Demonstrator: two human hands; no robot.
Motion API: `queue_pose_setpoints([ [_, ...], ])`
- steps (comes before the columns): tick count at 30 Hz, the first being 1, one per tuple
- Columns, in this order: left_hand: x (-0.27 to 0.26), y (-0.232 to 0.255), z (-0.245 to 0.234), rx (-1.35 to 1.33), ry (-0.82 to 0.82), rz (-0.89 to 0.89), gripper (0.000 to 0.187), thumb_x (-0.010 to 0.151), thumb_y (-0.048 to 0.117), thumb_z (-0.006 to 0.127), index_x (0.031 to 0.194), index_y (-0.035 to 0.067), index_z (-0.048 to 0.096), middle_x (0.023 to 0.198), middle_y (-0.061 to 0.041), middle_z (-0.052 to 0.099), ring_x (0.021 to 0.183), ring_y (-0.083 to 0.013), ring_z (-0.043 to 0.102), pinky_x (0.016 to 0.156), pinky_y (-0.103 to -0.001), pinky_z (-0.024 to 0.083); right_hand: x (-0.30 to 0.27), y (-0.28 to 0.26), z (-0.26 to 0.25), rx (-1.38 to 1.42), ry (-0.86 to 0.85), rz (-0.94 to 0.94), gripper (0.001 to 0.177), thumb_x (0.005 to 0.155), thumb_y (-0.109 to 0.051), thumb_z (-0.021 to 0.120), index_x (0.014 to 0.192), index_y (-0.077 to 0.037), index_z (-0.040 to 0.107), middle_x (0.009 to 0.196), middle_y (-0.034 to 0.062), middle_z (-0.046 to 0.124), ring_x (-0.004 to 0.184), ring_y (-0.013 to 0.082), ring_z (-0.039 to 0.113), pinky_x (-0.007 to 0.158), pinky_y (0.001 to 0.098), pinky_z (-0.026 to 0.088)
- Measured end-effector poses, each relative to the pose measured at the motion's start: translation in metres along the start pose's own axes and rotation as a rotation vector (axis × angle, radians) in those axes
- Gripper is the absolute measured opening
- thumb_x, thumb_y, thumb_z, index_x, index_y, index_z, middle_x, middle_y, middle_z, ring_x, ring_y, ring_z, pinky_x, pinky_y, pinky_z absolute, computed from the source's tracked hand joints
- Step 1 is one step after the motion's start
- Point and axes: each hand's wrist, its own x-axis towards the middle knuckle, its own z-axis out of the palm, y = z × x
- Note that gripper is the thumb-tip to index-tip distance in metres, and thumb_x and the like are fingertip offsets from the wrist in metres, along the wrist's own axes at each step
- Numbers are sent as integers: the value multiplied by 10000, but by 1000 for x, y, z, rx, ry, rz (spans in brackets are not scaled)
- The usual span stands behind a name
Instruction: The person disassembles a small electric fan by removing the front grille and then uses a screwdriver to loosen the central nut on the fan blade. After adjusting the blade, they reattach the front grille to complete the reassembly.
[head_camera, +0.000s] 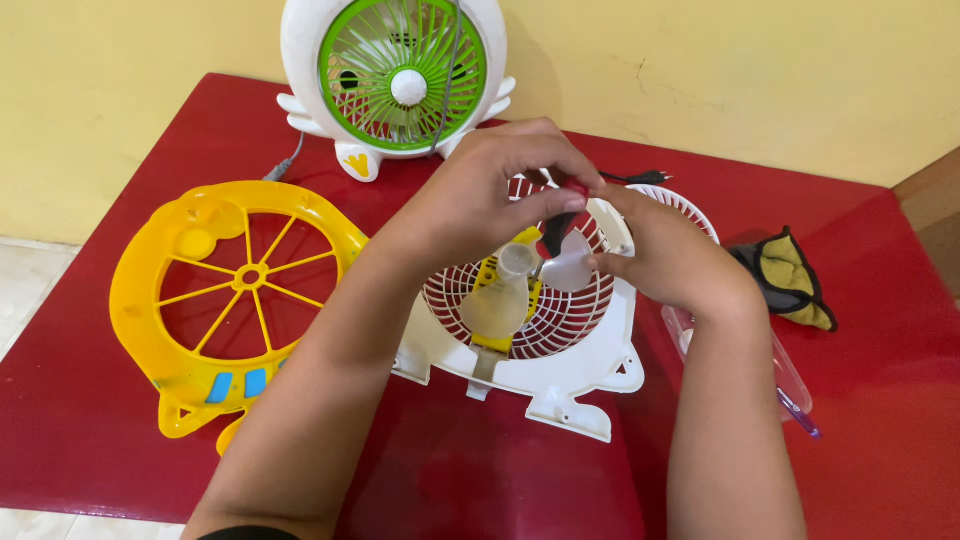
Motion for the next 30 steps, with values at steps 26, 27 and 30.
queue_pose_setpoints([
  [26,6,-2,-2,86,-20,-54,176,900,138,782,1022,58,681,940,-71,735,881,-193,717,804,-325,564,-1,0,-6,137,9,-66,702,853,-226,734,1482,-48,479,1435,168,592,1335,282,558,1059,392,431],
  [27,6,-1,-1,65,-43,-150,227,871,182,826,961,50,665,874,-68,731,822,-182,720,764,-314,561,-1,0,-7,153,16,-100,681,862,-215,733,1474,-41,489,1438,163,597,1346,277,556,1074,391,425],
  [30,8,0,2,20,-41,-134,187,918,96,766,1046,51,637,905,-70,734,831,-188,731,767,-303,574,-3,1,-8,246,26,-178,635,886,-165,735,1458,-15,504,1442,154,609,1381,260,549,1117,388,419],
])
